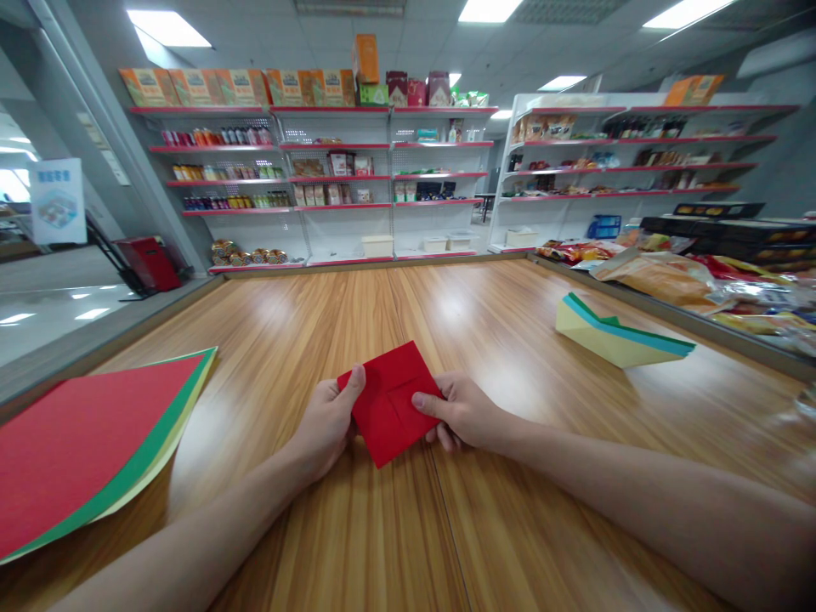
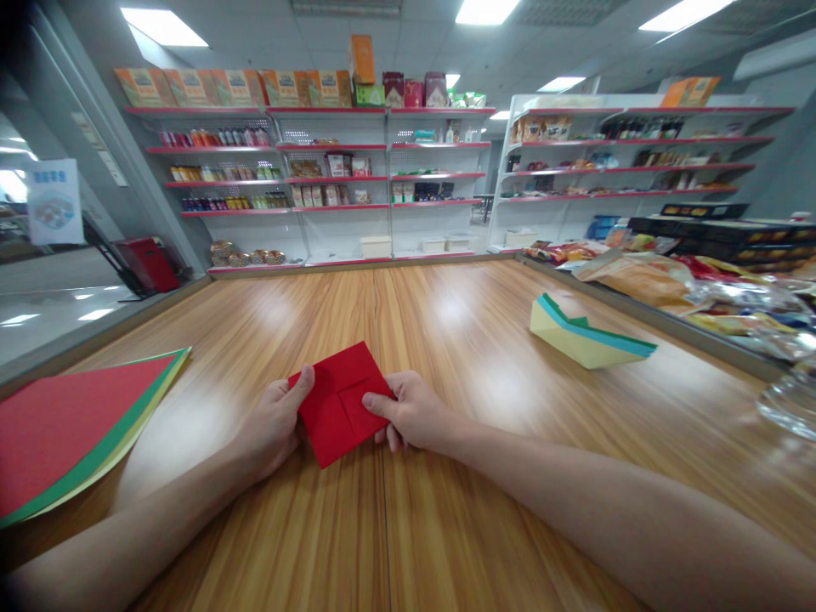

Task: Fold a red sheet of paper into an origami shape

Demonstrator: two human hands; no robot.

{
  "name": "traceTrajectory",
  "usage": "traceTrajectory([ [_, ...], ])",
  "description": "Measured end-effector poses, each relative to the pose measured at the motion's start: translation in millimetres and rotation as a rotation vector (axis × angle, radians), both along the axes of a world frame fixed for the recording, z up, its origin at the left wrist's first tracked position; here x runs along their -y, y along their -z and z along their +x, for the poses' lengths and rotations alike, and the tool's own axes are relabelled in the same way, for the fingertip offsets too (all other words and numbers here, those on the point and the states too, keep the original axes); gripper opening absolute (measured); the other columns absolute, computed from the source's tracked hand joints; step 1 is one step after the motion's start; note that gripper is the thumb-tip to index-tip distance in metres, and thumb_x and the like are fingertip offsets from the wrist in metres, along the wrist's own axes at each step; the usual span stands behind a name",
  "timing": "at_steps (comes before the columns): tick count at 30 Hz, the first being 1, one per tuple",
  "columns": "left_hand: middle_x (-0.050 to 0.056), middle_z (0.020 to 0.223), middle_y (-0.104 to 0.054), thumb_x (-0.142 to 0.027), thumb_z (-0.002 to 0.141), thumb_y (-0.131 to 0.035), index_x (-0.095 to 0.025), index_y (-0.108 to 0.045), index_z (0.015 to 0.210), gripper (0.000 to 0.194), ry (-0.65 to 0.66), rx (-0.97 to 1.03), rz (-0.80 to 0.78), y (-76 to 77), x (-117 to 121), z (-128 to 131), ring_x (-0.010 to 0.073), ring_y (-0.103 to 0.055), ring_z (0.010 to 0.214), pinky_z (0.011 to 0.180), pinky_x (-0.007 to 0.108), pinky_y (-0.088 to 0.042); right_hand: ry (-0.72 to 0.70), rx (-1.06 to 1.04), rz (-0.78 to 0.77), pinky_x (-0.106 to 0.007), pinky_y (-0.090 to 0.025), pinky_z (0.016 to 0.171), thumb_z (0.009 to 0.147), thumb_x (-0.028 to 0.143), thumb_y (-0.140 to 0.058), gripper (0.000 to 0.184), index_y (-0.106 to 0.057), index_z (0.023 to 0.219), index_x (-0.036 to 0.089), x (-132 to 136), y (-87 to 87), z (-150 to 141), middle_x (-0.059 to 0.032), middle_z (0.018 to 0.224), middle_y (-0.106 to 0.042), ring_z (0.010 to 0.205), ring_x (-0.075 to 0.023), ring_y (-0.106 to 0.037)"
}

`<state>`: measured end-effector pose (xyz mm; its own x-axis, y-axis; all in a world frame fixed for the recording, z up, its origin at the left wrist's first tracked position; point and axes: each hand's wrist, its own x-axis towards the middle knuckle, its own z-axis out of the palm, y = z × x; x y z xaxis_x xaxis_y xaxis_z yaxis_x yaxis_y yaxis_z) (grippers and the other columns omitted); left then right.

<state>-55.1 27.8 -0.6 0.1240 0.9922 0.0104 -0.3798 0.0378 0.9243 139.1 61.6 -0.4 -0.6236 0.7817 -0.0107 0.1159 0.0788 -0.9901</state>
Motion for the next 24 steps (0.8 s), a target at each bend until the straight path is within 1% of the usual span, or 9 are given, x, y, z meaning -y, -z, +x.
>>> traceTrajectory([
  [3, 0.014, 0.081, -0.071, -0.05, 0.075, -0.068, -0.007, -0.065, 0.084, 0.044, -0.05, 0.076, -0.044, -3.3, -1.2, 1.9, 0.0242, -0.069, 0.073, 0.055, 0.026, -0.054, 0.0, -0.012, 0.008, -0.013, -0.027, 0.026, 0.081, 0.054, -0.056, 0.042, -0.056, 0.074, 0.012, 1.3, -2.8, -0.6, 0.0009, 0.051, -0.058, 0.032, -0.0062, -0.048],
  [6, 0.014, 0.082, -0.071, -0.047, 0.077, -0.067, -0.007, -0.065, 0.086, 0.041, -0.098, 0.104, -0.082, -4.4, -2.7, 1.6, 0.0255, -0.069, 0.077, 0.06, 0.028, -0.057, -0.07, 0.006, -0.034, -0.014, -0.032, 0.028, 0.08, 0.056, -0.056, 0.044, -0.057, 0.077, 0.012, 1.9, -4.5, 0.0, -0.0006, 0.054, -0.061, 0.035, -0.0074, -0.051],
  [8, 0.014, 0.083, -0.071, -0.047, 0.08, -0.064, -0.007, -0.065, 0.088, 0.04, -0.118, 0.116, -0.086, -4.4, -3.5, 0.9, 0.0255, -0.069, 0.078, 0.063, 0.029, -0.057, -0.11, 0.004, -0.032, -0.015, -0.036, 0.031, 0.081, 0.057, -0.054, 0.047, -0.059, 0.074, 0.011, 1.6, -3.7, 0.6, -0.002, 0.053, -0.061, 0.036, -0.0075, -0.051],
  [10, 0.015, 0.085, -0.071, -0.048, 0.082, -0.061, -0.007, -0.065, 0.091, 0.042, -0.118, 0.13, -0.068, -4.4, -3.7, 0.5, 0.0251, -0.07, 0.079, 0.064, 0.029, -0.057, -0.11, -0.005, -0.019, -0.015, -0.037, 0.032, 0.082, 0.059, -0.052, 0.051, -0.06, 0.071, 0.01, 1.0, -1.8, 0.7, -0.0026, 0.051, -0.061, 0.035, -0.0072, -0.05],
  [12, 0.015, 0.084, -0.071, -0.049, 0.082, -0.06, -0.007, -0.065, 0.092, 0.044, -0.079, 0.101, -0.041, -4.5, -2.8, 0.1, 0.0245, -0.07, 0.074, 0.062, 0.029, -0.057, -0.061, -0.014, -0.008, -0.015, -0.035, 0.031, 0.082, 0.06, -0.05, 0.052, -0.059, 0.07, 0.01, 0.0, 0.1, 0.2, -0.0022, 0.048, -0.059, 0.034, -0.007, -0.049],
  [15, 0.017, 0.08, -0.071, -0.05, 0.08, -0.062, -0.005, -0.065, 0.089, 0.046, 0.104, -0.089, -0.03, -3.8, -0.4, -0.7, 0.0238, -0.07, 0.065, 0.054, 0.027, -0.056, 0.043, -0.066, 0.022, -0.015, -0.033, 0.032, 0.081, 0.06, -0.051, 0.052, -0.057, 0.068, 0.01, -2.1, 1.8, -1.1, -0.0017, 0.047, -0.058, 0.034, -0.0065, -0.048],
  [17, 0.019, 0.077, -0.071, -0.05, 0.081, -0.061, -0.003, -0.066, 0.084, 0.048, 0.206, -0.213, -0.029, -2.5, 0.6, -1.3, 0.0234, -0.07, 0.061, 0.051, 0.025, -0.055, 0.076, -0.096, 0.037, -0.015, -0.033, 0.033, 0.081, 0.06, -0.052, 0.051, -0.056, 0.067, 0.011, -3.2, 2.2, -1.5, -0.0015, 0.047, -0.058, 0.034, -0.0059, -0.047],
  [19, 0.019, 0.073, -0.07, -0.051, 0.082, -0.059, -0.003, -0.065, 0.08, 0.049, 0.219, -0.258, -0.011, -1.1, 0.9, -1.6, 0.0228, -0.069, 0.059, 0.05, 0.024, -0.055, 0.07, -0.093, 0.043, -0.014, -0.032, 0.033, 0.081, 0.059, -0.052, 0.051, -0.056, 0.066, 0.011, -3.7, 2.0, -1.2, -0.0015, 0.047, -0.058, 0.034, -0.0055, -0.046],
  [24, 0.015, 0.07, -0.069, -0.05, 0.081, -0.06, -0.007, -0.061, 0.081, 0.043, 0.166, -0.268, 0.031, -2.8, 2.3, -0.7, 0.0212, -0.068, 0.054, 0.046, 0.025, -0.053, 0.044, -0.027, 0.066, -0.015, -0.035, 0.034, 0.082, 0.056, -0.053, 0.049, -0.058, 0.066, 0.011, -1.3, -0.9, 0.8, -0.0018, 0.048, -0.058, 0.035, -0.0061, -0.047],
])
